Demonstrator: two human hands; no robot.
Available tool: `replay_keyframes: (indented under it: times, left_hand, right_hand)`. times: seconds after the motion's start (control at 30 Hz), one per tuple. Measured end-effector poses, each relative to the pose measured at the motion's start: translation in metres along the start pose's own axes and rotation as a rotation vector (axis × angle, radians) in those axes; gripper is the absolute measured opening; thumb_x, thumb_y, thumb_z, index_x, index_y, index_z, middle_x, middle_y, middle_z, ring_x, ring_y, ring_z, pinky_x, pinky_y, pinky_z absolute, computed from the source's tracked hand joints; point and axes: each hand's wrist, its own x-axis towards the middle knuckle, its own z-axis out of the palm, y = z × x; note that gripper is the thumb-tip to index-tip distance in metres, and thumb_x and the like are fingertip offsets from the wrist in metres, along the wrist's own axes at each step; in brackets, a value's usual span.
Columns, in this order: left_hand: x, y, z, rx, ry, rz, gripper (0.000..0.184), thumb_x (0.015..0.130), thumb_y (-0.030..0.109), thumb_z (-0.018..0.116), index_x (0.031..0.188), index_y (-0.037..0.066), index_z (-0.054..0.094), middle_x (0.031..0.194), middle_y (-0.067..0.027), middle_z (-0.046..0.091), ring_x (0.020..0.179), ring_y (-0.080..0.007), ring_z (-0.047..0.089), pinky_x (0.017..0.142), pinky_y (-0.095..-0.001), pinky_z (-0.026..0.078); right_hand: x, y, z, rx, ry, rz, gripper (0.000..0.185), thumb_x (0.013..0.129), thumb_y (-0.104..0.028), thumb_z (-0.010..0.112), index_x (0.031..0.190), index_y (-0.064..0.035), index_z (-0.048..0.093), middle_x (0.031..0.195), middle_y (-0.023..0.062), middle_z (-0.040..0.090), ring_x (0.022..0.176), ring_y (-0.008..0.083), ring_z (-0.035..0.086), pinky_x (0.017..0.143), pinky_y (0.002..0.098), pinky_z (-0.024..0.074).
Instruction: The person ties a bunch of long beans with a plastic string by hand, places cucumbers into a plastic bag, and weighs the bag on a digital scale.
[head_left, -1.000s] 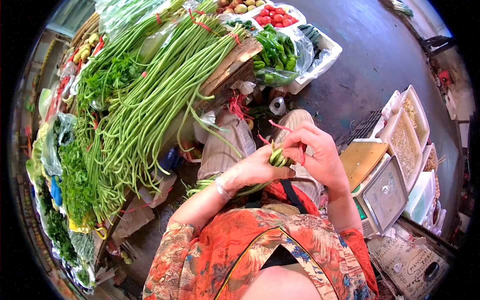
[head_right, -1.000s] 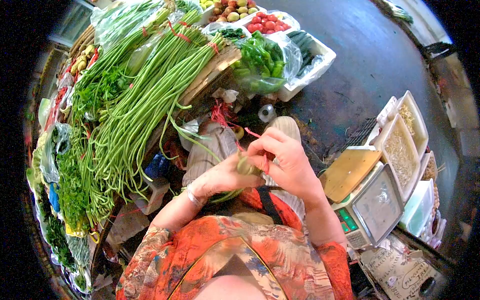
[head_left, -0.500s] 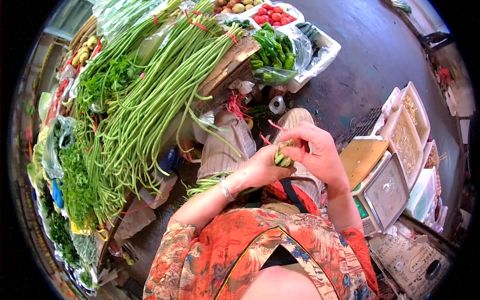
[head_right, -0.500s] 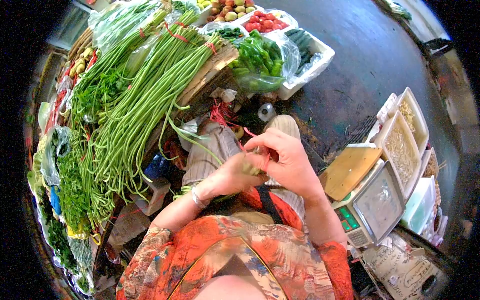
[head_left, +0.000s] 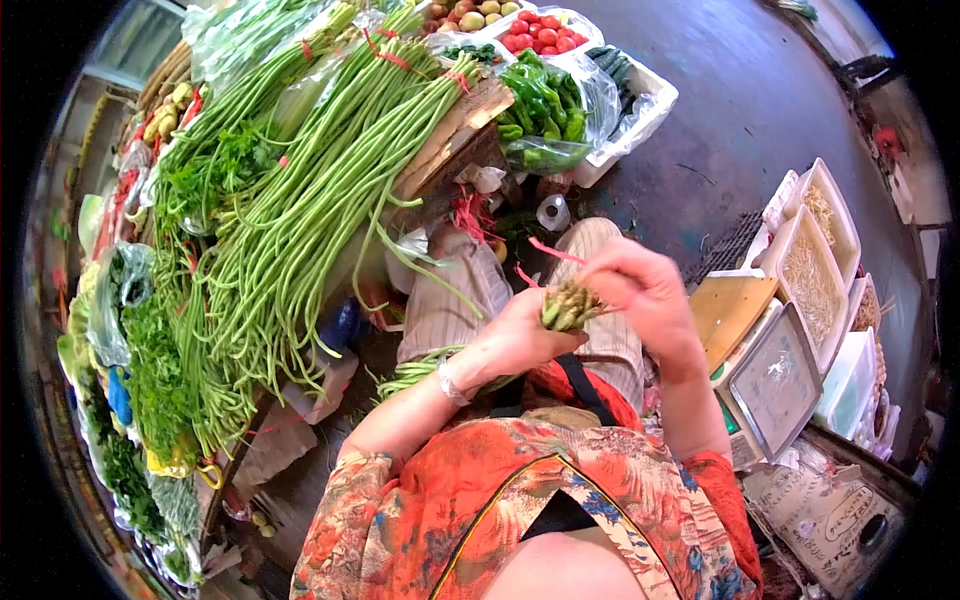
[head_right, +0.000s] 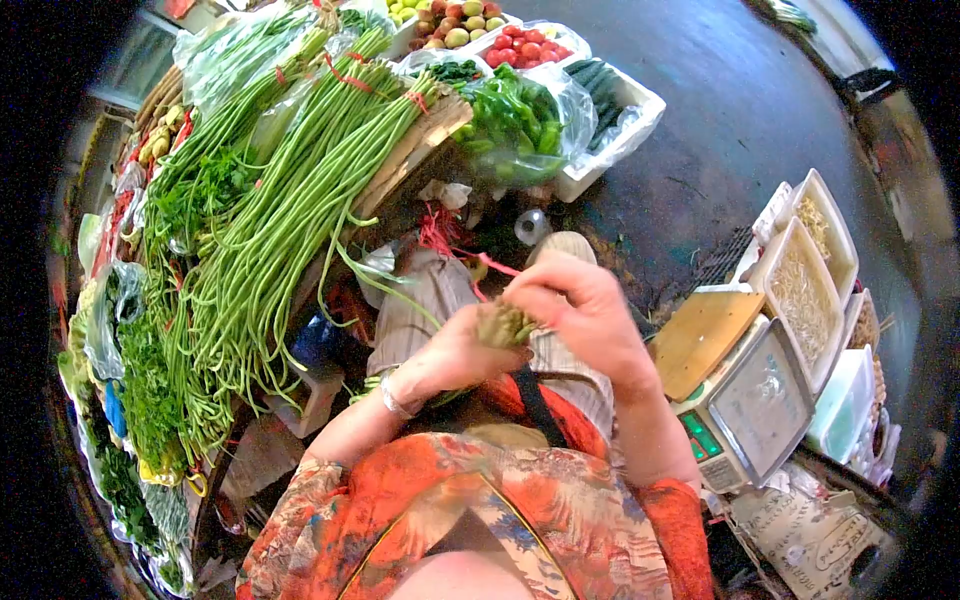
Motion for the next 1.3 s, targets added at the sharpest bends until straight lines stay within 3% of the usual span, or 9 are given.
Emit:
replay_keyframes:
  times: [0.03,0.1,0.13,0.23,0.27,0.37,0.57,0.97,1.3]
  left_hand:
    - [0.0,0.0,-0.002,0.007,-0.005,-0.001,0.017,0.08,0.004,0.068,0.096,0.003,0.062,0.085,0.0027,0.061,0.074,-0.0072,0.054,0.065,-0.0251,0.046]
    - [-0.002,0.001,-0.008,-0.086,0.069,0.025,0.019,0.079,0.003,0.069,0.097,0.005,0.063,0.087,0.0036,0.062,0.076,-0.0072,0.056,0.068,-0.0249,0.048]
    - [-0.012,0.028,-0.013,-0.02,0.022,-0.117,0.022,0.078,0.003,0.07,0.098,0.006,0.063,0.088,0.0047,0.063,0.078,-0.0065,0.057,0.069,-0.0246,0.048]
    - [-0.014,0.023,-0.011,-0.114,0.054,-0.025,0.023,0.077,0.005,0.072,0.099,0.006,0.063,0.088,0.0036,0.063,0.078,-0.0058,0.057,0.068,-0.0234,0.047]
    - [-0.014,0.025,-0.009,-0.141,0.058,-0.022,0.015,0.076,0.003,0.067,0.09,0.004,0.062,0.081,0.0033,0.061,0.074,-0.0062,0.055,0.066,-0.024,0.047]
    - [-0.015,0.028,-0.008,-0.152,0.026,-0.022,0.019,0.076,0.002,0.067,0.094,0.004,0.062,0.084,0.0032,0.061,0.076,-0.0063,0.056,0.067,-0.0238,0.047]
    - [-0.018,0.027,-0.007,-0.187,-0.014,-0.015,0.024,0.077,0.0,0.066,0.1,0.003,0.061,0.088,0.003,0.061,0.079,-0.0059,0.056,0.069,-0.0232,0.047]
    - [-0.015,0.024,-0.002,-0.162,-0.095,-0.073,0.027,0.08,-0.002,0.063,0.106,0.003,0.058,0.089,0.0045,0.059,0.079,-0.0047,0.054,0.069,-0.0219,0.046]
    - [-0.014,0.023,0.005,-0.134,-0.043,-0.026,0.028,0.077,0.002,0.066,0.104,0.004,0.061,0.088,0.0024,0.062,0.077,-0.0071,0.057,0.068,-0.024,0.047]
  right_hand:
    - [-0.004,-0.007,-0.004,0.277,0.128,0.216,0.009,0.091,-0.009,0.06,0.088,-0.0016,0.064,0.074,-0.0021,0.055,0.068,0.007,0.052,0.065,0.0216,0.0422]
    - [-0.008,0.014,-0.018,0.485,0.237,0.146,0.012,0.093,-0.014,0.059,0.091,-0.0029,0.064,0.075,-0.0023,0.056,0.069,0.0047,0.051,0.067,0.0205,0.0423]
    - [-0.01,0.019,-0.021,0.471,0.236,0.123,0.012,0.093,-0.014,0.06,0.092,-0.0031,0.065,0.075,-0.0034,0.057,0.068,0.0038,0.05,0.064,0.0199,0.0416]
    - [-0.015,0.025,-0.015,0.263,0.228,0.18,0.011,0.093,-0.014,0.061,0.094,-0.0033,0.065,0.077,-0.0041,0.058,0.068,0.0031,0.049,0.063,0.0197,0.0414]
    - [-0.016,0.022,-0.012,0.229,0.194,0.185,0.011,0.092,-0.013,0.062,0.096,-0.003,0.065,0.081,-0.0039,0.06,0.072,0.0025,0.051,0.065,0.0193,0.0422]
    - [-0.013,0.022,0.002,0.383,0.174,0.209,0.013,0.089,-0.013,0.066,0.098,-0.0032,0.066,0.085,-0.0042,0.061,0.076,0.0036,0.052,0.068,0.0193,0.0426]
    - [-0.012,0.026,0.003,0.263,0.022,0.207,0.011,0.089,-0.012,0.066,0.093,-0.002,0.065,0.088,-0.0008,0.062,0.08,0.0059,0.055,0.07,0.021,0.0447]
    - [-0.011,0.016,-0.008,-0.158,-0.075,-0.011,0.009,0.087,-0.007,0.066,0.087,-0.0001,0.061,0.079,0.0047,0.057,0.077,0.0134,0.056,0.071,0.0272,0.0444]
    - [-0.014,0.013,-0.012,-0.223,-0.154,-0.031,0.007,0.087,-0.007,0.065,0.088,-0.0003,0.062,0.077,0.0041,0.056,0.076,0.0132,0.055,0.069,0.0262,0.0437]
